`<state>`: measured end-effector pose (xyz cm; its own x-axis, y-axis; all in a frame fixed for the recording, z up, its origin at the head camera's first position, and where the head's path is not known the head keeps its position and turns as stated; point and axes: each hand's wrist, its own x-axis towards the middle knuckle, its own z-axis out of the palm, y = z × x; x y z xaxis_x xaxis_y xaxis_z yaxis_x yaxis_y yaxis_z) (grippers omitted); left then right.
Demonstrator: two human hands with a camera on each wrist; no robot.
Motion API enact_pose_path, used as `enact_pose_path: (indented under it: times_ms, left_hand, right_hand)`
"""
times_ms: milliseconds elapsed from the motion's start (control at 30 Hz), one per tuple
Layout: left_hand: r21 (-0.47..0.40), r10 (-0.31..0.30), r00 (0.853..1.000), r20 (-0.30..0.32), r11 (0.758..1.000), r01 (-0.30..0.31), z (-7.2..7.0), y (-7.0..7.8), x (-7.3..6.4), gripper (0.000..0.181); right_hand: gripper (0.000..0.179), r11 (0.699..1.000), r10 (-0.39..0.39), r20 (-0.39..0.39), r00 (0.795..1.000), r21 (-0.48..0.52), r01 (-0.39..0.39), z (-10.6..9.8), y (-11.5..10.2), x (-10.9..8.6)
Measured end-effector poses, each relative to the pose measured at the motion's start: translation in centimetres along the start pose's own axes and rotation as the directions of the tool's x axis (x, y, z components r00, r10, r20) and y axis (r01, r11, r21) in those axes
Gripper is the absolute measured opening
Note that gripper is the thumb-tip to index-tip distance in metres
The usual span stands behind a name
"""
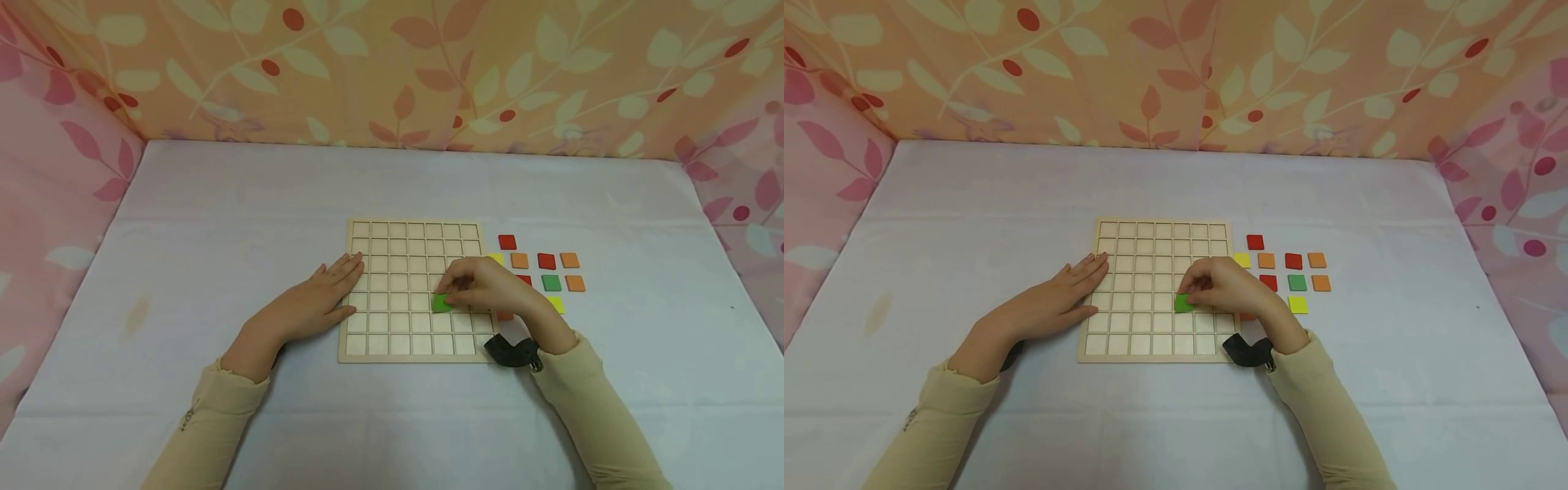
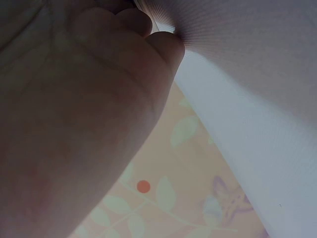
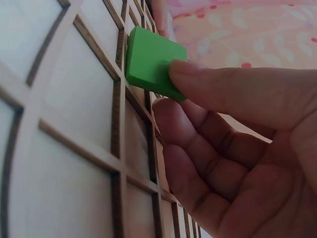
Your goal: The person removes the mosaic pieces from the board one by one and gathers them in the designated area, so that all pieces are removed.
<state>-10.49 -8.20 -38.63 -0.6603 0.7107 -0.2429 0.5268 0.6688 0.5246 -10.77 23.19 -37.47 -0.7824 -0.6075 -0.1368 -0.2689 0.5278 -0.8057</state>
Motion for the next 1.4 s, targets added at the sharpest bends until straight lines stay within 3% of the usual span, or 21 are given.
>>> enact_pose_path:
  times_ms: [667, 900, 1400]
  left_hand:
    - [-0.003, 0.010, 1.000, -0.015, 1.000, -0.010, -0.1, -0.2, -0.2, 0.069]
    - [-0.008, 0.021, 1.000, -0.014, 1.000, -0.021, 0.0, -0.2, -0.2, 0.069]
    - [-0.001, 0.015, 1.000, -0.015, 1.000, -0.015, 0.1, -0.1, -0.1, 0.070]
  right_hand:
    - [0.011, 0.999, 0.009, -0.042, 0.999, -0.043, -0.011, -0.2, -0.2, -0.2]
    - [0.009, 0.999, 0.046, -0.048, 0.998, -0.023, -0.047, -0.4, -0.3, -0.5]
    - [0.009, 0.998, 0.051, -0.066, 0.997, -0.017, -0.052, -1.1, 0.1, -2.0]
